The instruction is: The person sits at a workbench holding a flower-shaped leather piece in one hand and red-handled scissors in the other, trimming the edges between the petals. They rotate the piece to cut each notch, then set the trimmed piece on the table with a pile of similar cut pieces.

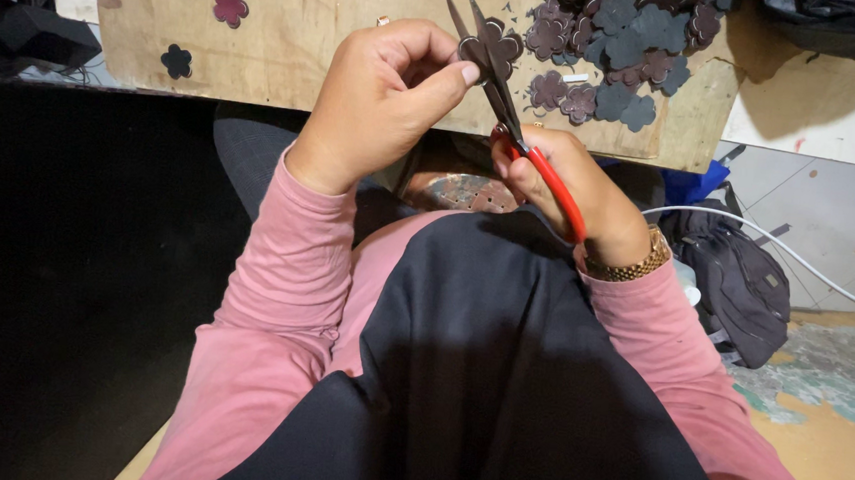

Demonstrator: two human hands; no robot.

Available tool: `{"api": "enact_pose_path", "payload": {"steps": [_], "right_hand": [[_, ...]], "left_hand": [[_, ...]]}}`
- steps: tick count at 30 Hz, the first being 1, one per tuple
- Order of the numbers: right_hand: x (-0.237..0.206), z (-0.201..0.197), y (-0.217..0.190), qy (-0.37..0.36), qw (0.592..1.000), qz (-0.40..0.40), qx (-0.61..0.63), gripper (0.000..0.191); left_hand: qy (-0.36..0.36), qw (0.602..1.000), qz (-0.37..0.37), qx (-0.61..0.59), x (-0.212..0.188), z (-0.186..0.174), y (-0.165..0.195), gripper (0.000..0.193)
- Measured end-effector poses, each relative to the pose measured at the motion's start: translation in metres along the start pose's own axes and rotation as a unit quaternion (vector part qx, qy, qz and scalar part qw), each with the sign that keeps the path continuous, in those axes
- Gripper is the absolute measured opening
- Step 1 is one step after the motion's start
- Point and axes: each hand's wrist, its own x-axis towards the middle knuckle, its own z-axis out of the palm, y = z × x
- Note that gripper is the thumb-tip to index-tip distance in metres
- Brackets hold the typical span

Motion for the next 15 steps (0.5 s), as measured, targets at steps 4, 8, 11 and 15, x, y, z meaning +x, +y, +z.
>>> {"api": "enact_pose_path", "payload": {"steps": [4,8,11,15], "right_hand": [[0.0043,0.0025,0.0015,-0.002,0.999,-0.037,-0.021,0.07],[0.0041,0.0031,0.0012,-0.002,0.999,-0.046,-0.001,0.074],[0.0038,0.0034,0.0015,0.007,0.999,-0.036,-0.008,0.075],[0.004,0.0055,0.0029,0.021,0.999,-0.027,-0.004,0.074]], "left_hand": [[0.002,1.0,0.01,0.006,-0.0004,0.0011,-0.0012,0.01],[-0.002,0.999,0.03,0.021,0.0,0.0031,-0.002,0.009],[0.002,0.999,0.027,0.016,-0.0004,0.0044,-0.0021,0.009],[0.009,1.0,0.013,0.012,-0.0004,0.0059,-0.0033,0.009]]}}
